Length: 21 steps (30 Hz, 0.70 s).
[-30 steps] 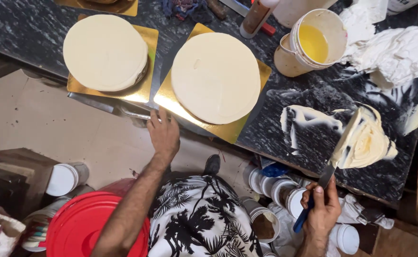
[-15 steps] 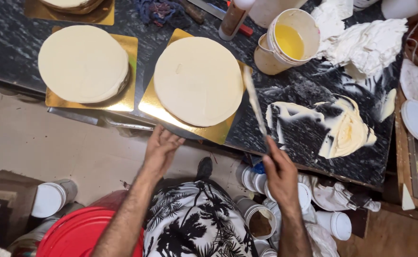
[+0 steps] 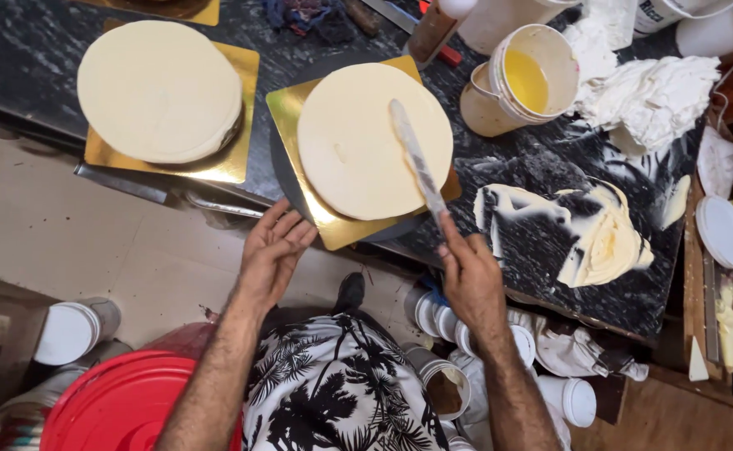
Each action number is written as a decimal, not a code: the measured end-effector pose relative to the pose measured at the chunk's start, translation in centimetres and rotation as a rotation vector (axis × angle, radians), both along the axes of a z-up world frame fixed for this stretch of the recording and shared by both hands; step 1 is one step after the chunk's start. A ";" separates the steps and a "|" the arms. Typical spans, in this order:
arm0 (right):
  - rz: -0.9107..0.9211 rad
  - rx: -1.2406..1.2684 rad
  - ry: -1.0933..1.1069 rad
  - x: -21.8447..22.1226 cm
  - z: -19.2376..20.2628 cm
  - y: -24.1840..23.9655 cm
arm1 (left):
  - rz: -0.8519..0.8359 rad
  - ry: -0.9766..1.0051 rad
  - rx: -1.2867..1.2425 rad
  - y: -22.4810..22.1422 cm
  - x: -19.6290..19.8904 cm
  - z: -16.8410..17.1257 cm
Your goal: The person uses a spatula to spread and smooth cream over several round cakes on a workspace, repeatedly picking up more cream from the table and applying it to the tops and sides of the cakes.
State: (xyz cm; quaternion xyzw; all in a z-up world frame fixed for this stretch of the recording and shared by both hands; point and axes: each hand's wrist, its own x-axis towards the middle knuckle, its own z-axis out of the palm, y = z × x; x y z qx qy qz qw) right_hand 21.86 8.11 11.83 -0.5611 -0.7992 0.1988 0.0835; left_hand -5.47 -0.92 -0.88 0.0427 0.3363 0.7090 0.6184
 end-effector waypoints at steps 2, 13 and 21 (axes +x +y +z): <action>0.010 -0.103 -0.066 -1.4 -0.1 -1.0 | -0.017 -0.014 0.061 0.3 0.2 0.0; 0.017 -0.331 0.521 1.3 0.2 -4.4 | 0.150 0.009 0.009 -0.4 -0.1 -2.5; -0.512 0.081 -0.089 19.1 -13.7 -3.8 | 0.016 -0.036 -0.140 -4.2 2.0 -6.4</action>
